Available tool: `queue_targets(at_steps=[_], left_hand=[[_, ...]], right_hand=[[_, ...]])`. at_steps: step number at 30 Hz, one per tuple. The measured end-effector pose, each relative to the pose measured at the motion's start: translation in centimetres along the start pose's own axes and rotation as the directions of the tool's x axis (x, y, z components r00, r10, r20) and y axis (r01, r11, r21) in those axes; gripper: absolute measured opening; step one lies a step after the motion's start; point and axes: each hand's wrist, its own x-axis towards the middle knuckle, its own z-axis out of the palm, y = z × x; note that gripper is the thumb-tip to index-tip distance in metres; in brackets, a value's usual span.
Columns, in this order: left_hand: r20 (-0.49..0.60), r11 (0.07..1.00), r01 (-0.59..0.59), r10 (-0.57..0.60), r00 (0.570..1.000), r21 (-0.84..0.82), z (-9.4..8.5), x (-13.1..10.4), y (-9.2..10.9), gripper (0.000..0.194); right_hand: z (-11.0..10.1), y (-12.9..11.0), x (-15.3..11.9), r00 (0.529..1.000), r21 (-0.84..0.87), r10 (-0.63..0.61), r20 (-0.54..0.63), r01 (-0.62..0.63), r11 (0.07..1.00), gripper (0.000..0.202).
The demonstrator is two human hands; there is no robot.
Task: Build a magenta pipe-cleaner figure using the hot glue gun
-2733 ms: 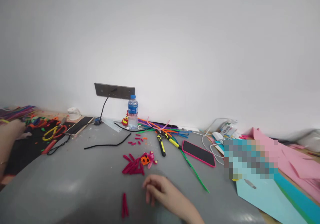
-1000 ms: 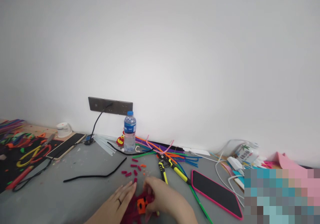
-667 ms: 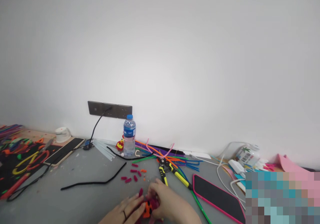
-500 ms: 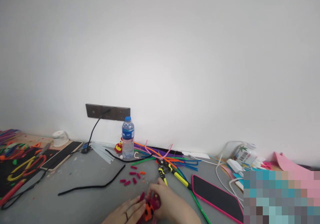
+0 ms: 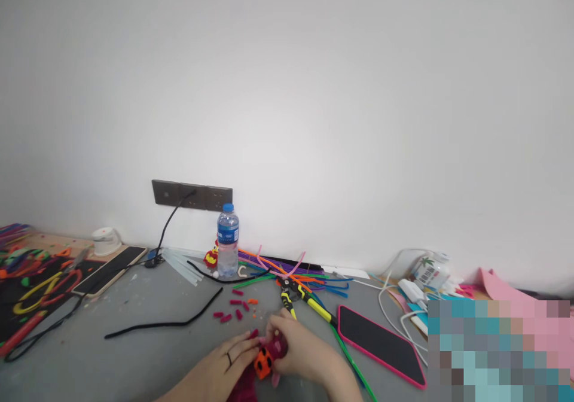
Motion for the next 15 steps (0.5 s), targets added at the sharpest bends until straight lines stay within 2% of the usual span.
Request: queue_targets(at_steps=[3,7,11,15], left_hand=[[0.076,0.998,0.046,-0.042,0.996,-0.053,-0.8,0.3,0.3,0.08],[0.125,0.992,0.082,-0.07,0.99,-0.092,-2.2,0.6,1.1,0.074],[0.13,0.988,0.098,-0.082,0.988,-0.12,-3.1,0.8,2.0,0.062],[0.121,0.971,0.201,-0.186,0.975,-0.131,-3.1,1.0,2.6,0.048]], right_hand=[[-0.4,-0.2,-0.1,0.998,0.15,-0.043,0.038,0.037,0.988,0.033],[-1.1,-0.1,-0.1,0.99,0.385,-0.079,0.115,0.028,0.922,0.025],[-2.2,0.5,0.1,0.99,0.488,-0.141,-0.028,0.137,0.862,0.018],[-2.4,1.3,0.7,0.97,0.439,-0.131,-0.206,0.211,0.874,0.017]])
